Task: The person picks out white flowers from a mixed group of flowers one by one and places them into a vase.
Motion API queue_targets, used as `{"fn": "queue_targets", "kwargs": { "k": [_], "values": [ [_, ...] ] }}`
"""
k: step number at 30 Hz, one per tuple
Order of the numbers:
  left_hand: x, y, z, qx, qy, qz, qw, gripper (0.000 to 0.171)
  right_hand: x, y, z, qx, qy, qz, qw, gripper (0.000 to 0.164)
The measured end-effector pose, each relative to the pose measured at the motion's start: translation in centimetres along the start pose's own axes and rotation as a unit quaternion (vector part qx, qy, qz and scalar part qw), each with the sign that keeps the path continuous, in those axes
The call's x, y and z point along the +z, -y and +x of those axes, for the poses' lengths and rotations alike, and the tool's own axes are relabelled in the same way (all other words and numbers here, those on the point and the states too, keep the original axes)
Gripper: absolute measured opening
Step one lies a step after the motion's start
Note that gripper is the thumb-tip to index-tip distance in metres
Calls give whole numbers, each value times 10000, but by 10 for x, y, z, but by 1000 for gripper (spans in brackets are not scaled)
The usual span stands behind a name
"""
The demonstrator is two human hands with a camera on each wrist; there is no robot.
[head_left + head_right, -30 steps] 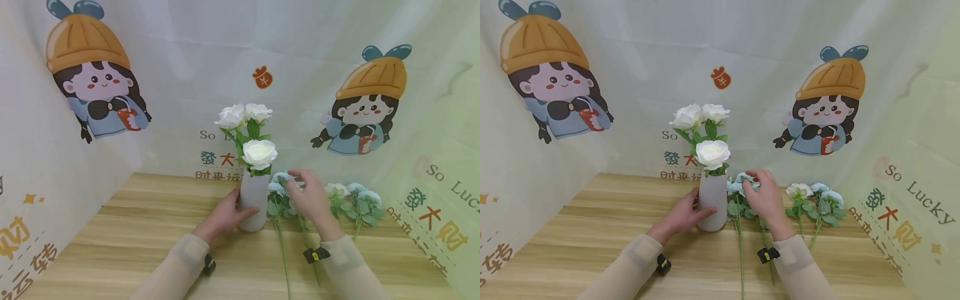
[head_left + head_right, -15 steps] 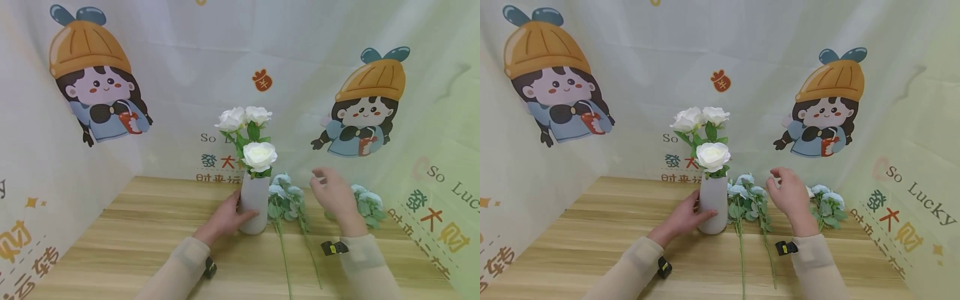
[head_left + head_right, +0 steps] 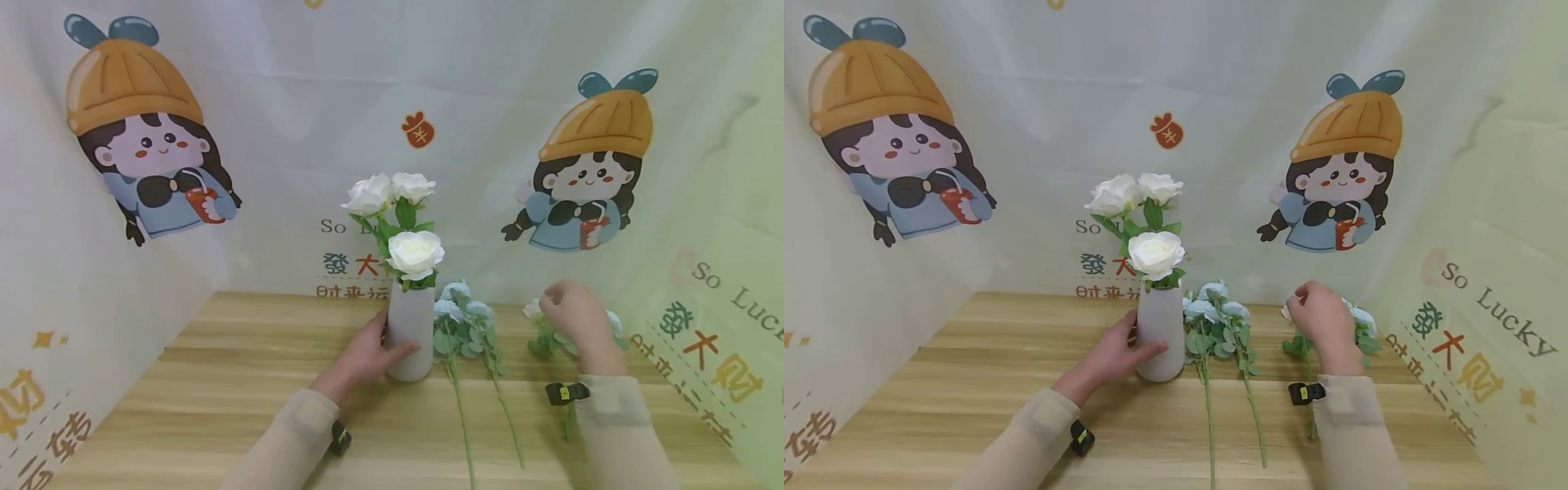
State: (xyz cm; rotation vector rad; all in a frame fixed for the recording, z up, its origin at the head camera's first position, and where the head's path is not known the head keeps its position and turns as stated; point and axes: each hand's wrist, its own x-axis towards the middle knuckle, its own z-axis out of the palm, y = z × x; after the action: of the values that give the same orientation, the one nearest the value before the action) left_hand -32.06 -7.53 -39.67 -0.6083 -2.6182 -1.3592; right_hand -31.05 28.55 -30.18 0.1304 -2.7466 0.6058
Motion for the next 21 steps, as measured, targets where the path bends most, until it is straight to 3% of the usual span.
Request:
{"fn": "queue_targets", "kwargs": {
  "k": [7,11,17,19,21],
  "values": [
    [-1,2,0,64,-19,40,10000,94,16,-23,1,338,1136,-365,9923,31],
    [0,2,0,106,32,81,9999,92,29,-36,-4,799,1623,-227,9832,29],
    [0,1,0,81,21,130,9999,93,45,-44,-5,736,1707,-257,9822,51],
    [0,1,0,87,1,139,9999,93,48,-44,-6,674,1668,-255,9834,49],
    [1,2,0,73,6,151,9999,93,51,-44,-7,774,1739,-319,9812,36]
  ]
}}
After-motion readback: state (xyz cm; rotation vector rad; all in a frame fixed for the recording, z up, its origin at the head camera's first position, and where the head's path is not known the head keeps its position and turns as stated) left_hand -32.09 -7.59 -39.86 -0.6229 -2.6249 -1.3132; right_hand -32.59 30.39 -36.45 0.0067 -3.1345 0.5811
